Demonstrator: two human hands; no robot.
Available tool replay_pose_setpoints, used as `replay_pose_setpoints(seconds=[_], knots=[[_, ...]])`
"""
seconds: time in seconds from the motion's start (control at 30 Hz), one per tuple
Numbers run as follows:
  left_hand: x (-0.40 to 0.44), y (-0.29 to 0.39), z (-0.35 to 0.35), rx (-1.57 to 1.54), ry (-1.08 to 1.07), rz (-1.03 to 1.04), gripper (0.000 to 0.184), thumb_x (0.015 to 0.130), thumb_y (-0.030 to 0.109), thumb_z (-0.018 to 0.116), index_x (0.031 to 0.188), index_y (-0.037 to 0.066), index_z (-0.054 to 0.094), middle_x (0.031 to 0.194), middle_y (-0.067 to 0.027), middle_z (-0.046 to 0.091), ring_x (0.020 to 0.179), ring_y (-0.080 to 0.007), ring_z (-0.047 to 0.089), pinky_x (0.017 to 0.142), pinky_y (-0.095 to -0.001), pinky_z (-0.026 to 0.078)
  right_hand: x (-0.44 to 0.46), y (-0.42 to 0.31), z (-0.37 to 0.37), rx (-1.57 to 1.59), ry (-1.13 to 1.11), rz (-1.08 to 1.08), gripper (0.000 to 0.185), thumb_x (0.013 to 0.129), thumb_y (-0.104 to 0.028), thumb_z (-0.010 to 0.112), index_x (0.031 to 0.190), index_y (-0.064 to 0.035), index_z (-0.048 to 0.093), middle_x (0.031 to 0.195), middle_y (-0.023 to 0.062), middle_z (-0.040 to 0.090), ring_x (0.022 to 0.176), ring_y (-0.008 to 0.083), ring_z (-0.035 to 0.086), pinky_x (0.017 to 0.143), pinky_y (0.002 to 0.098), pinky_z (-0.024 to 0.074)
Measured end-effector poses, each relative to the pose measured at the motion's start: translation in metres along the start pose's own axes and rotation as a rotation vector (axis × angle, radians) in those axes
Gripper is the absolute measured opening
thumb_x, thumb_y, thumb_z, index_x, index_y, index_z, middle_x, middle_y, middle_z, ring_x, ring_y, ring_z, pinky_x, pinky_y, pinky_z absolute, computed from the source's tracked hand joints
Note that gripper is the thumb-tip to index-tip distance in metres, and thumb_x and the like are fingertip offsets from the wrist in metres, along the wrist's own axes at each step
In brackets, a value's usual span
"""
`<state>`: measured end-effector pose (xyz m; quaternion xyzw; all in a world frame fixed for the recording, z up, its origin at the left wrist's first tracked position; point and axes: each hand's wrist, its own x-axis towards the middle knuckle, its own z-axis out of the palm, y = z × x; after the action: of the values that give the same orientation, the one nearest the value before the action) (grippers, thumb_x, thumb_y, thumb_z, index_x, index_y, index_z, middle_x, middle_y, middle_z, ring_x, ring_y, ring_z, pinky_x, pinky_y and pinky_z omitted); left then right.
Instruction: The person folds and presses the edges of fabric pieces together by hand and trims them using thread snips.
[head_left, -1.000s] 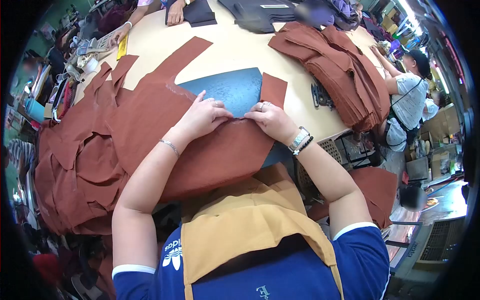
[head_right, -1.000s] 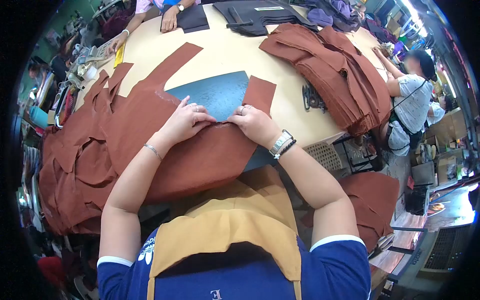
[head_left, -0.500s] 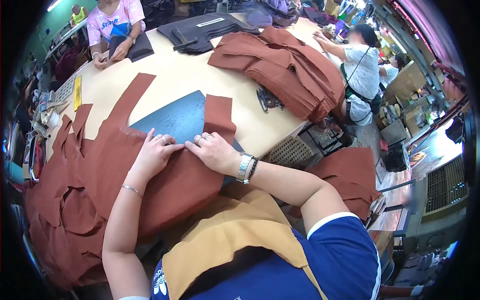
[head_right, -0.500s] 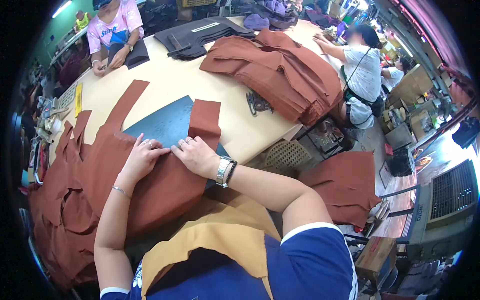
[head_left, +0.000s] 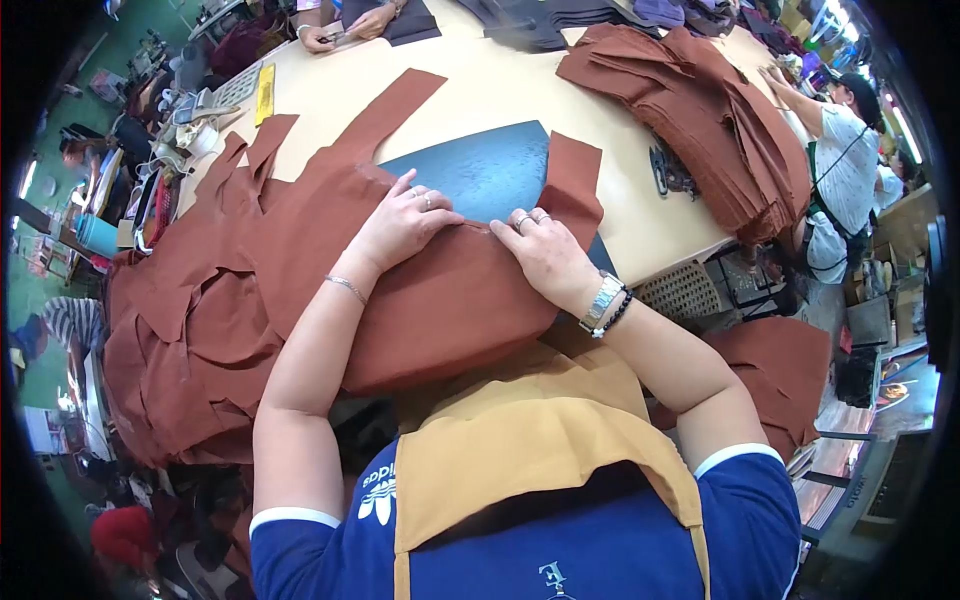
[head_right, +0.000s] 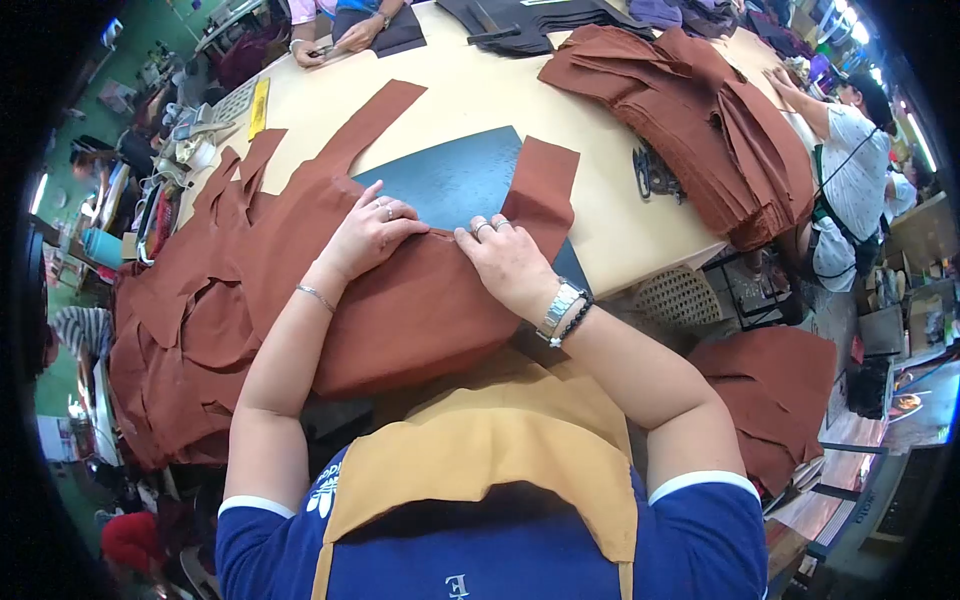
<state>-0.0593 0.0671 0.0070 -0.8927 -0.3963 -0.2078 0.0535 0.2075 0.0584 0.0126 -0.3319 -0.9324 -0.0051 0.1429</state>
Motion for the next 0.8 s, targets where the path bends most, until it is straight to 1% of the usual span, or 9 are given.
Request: replay_pose_setpoints(seconds=[0.1,0.2,0.4,0.53,0.63,0.73,0.8], knots=[[-0.002,0.001,0.002,0.026,0.038,-0.016,0.018,0.085,0.012,0.064,0.096,0.022,0.074,0.098,0.0039,0.067,0.097,-0.0168,0.064,0.108,-0.0528,0.042,0.001,-0.003,0.002,-0.053,-0.008,0.011,0.041,0.087,-0.010,0.053,0.128,-0.0063,0.057,0.118,0.0125,0.059,0.106,0.0283,0.058,0.083,0.0381,0.0515],[-0.008,-0.001,0.010,0.012,0.115,-0.100,0.015,0.087,0.014,0.066,0.097,0.021,0.074,0.099,0.0030,0.068,0.096,-0.0176,0.066,0.107,-0.0526,0.042,0.001,-0.005,0.000,-0.076,-0.011,0.019,0.043,0.087,-0.011,0.054,0.130,-0.0080,0.056,0.119,0.0127,0.059,0.108,0.0282,0.058,0.082,0.0377,0.0517],[-0.008,0.000,0.011,0.039,0.129,-0.173,0.015,0.088,0.014,0.066,0.097,0.021,0.075,0.097,0.0020,0.070,0.095,-0.0189,0.067,0.103,-0.0543,0.043,0.005,-0.007,0.001,-0.090,-0.051,0.035,0.045,0.089,-0.012,0.054,0.134,-0.0110,0.055,0.121,0.0130,0.058,0.109,0.0277,0.058,0.078,0.0389,0.0530],[-0.008,0.001,0.012,0.074,0.109,-0.187,0.016,0.087,0.014,0.066,0.098,0.022,0.075,0.100,0.0026,0.070,0.098,-0.0180,0.066,0.104,-0.0550,0.043,0.014,-0.014,0.000,-0.116,-0.051,0.054,0.047,0.090,-0.013,0.053,0.138,-0.0142,0.052,0.122,0.0128,0.058,0.110,0.0278,0.058,0.078,0.0403,0.0550],[-0.008,0.001,0.013,0.098,0.097,-0.198,0.017,0.087,0.014,0.066,0.099,0.022,0.075,0.101,0.0032,0.069,0.100,-0.0172,0.065,0.105,-0.0553,0.042,0.031,-0.026,-0.011,-0.107,-0.223,0.147,0.049,0.091,-0.014,0.053,0.140,-0.0154,0.050,0.124,0.0135,0.057,0.111,0.0293,0.058,0.078,0.0410,0.0564],[-0.007,-0.001,0.014,0.104,0.092,-0.213,0.018,0.087,0.014,0.066,0.099,0.023,0.075,0.102,0.0035,0.069,0.102,-0.0165,0.065,0.106,-0.0555,0.040,0.036,-0.027,-0.007,-0.157,-0.264,0.162,0.050,0.091,-0.014,0.053,0.141,-0.0152,0.049,0.123,0.0134,0.057,0.112,0.0300,0.058,0.077,0.0420,0.0571],[-0.007,-0.001,0.014,0.088,0.091,-0.209,0.018,0.087,0.013,0.065,0.099,0.023,0.075,0.103,0.0038,0.069,0.103,-0.0159,0.064,0.107,-0.0554,0.039,0.023,-0.020,-0.014,-0.073,-0.187,0.110,0.044,0.093,-0.014,0.052,0.137,-0.0140,0.052,0.122,0.0140,0.057,0.111,0.0308,0.058,0.078,0.0424,0.0566]])
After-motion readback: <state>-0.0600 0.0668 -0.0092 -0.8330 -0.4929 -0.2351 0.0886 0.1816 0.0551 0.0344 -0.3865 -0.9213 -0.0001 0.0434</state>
